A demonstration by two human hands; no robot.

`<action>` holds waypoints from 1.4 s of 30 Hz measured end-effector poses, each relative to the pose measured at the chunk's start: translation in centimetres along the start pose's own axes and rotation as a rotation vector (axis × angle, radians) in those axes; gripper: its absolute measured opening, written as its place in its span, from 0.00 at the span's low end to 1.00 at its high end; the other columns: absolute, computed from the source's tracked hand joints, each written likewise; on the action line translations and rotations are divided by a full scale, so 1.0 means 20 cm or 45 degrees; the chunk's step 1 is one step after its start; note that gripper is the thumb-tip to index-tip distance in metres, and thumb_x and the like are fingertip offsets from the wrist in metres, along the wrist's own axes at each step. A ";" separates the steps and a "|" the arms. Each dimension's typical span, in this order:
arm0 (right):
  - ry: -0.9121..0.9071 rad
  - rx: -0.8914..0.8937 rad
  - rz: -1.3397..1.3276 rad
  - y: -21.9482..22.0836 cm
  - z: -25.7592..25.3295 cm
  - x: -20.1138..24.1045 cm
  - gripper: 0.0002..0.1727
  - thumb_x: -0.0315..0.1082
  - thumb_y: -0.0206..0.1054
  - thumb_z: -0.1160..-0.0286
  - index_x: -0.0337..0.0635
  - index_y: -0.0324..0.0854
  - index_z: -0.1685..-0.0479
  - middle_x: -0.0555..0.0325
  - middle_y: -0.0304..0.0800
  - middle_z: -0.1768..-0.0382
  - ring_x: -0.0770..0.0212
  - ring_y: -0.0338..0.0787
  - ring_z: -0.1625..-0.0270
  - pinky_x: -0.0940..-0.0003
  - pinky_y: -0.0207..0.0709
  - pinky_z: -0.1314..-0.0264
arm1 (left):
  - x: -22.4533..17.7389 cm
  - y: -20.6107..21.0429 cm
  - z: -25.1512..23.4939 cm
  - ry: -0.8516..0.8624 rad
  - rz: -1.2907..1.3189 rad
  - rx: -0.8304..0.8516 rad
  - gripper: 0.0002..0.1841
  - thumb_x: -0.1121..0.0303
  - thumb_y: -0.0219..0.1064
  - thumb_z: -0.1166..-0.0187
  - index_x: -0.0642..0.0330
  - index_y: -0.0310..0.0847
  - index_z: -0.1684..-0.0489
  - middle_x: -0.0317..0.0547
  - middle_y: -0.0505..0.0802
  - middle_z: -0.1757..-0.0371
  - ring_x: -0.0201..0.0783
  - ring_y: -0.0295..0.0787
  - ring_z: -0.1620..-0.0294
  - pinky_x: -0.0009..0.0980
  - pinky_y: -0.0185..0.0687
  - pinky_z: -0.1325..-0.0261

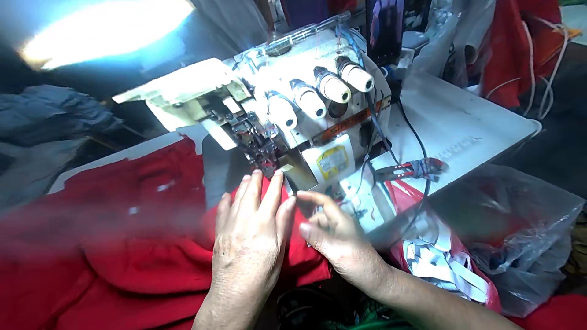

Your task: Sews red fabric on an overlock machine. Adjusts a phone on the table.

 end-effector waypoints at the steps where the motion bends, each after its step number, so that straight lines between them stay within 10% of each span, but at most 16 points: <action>1: 0.044 0.033 -0.024 0.00 0.01 -0.01 0.28 0.33 0.66 0.19 0.39 0.72 0.19 0.61 0.88 0.67 0.76 0.83 0.66 0.79 0.78 0.57 | 0.01 0.00 0.01 0.013 0.020 -0.002 0.33 0.48 0.39 0.08 0.61 0.77 0.20 0.65 0.81 0.22 0.64 0.75 0.19 0.68 0.63 0.22; 4: 0.203 0.206 -0.090 -0.02 0.08 -0.04 0.28 0.34 0.68 0.21 0.34 0.73 0.22 0.62 0.87 0.67 0.77 0.82 0.66 0.79 0.77 0.56 | 0.04 -0.03 0.05 0.042 0.158 -0.041 0.30 0.51 0.43 0.08 0.62 0.80 0.23 0.60 0.83 0.22 0.59 0.75 0.18 0.64 0.61 0.18; 8: 0.285 0.348 -0.045 -0.05 0.17 -0.10 0.12 0.34 0.64 0.18 0.32 0.87 0.59 0.62 0.85 0.67 0.80 0.80 0.63 0.80 0.74 0.54 | 0.09 -0.07 0.10 0.017 0.278 -0.093 0.27 0.56 0.49 0.09 0.72 0.82 0.31 0.61 0.88 0.29 0.58 0.79 0.21 0.60 0.64 0.18; 15: -0.102 0.325 0.017 -0.08 0.23 -0.01 0.14 0.30 0.58 0.14 0.26 0.85 0.57 0.52 0.88 0.66 0.77 0.84 0.62 0.81 0.77 0.55 | 0.13 -0.12 0.12 -0.019 0.279 0.002 0.27 0.56 0.49 0.10 0.72 0.82 0.30 0.62 0.86 0.26 0.59 0.77 0.19 0.59 0.62 0.16; 42: -0.024 0.195 0.033 -0.04 0.05 -0.02 0.13 0.32 0.58 0.15 0.31 0.85 0.53 0.57 0.86 0.68 0.75 0.83 0.64 0.77 0.76 0.57 | 0.34 -0.03 -0.11 -0.089 0.291 0.195 0.26 0.59 0.47 0.09 0.65 0.78 0.23 0.52 0.80 0.18 0.53 0.70 0.14 0.57 0.57 0.13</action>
Point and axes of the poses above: each hand's wrist, its own z-axis away from the middle knuckle, its own y-axis out of the palm, x = y × z, the point moved 1 cm from there along -z, towards the middle knuckle
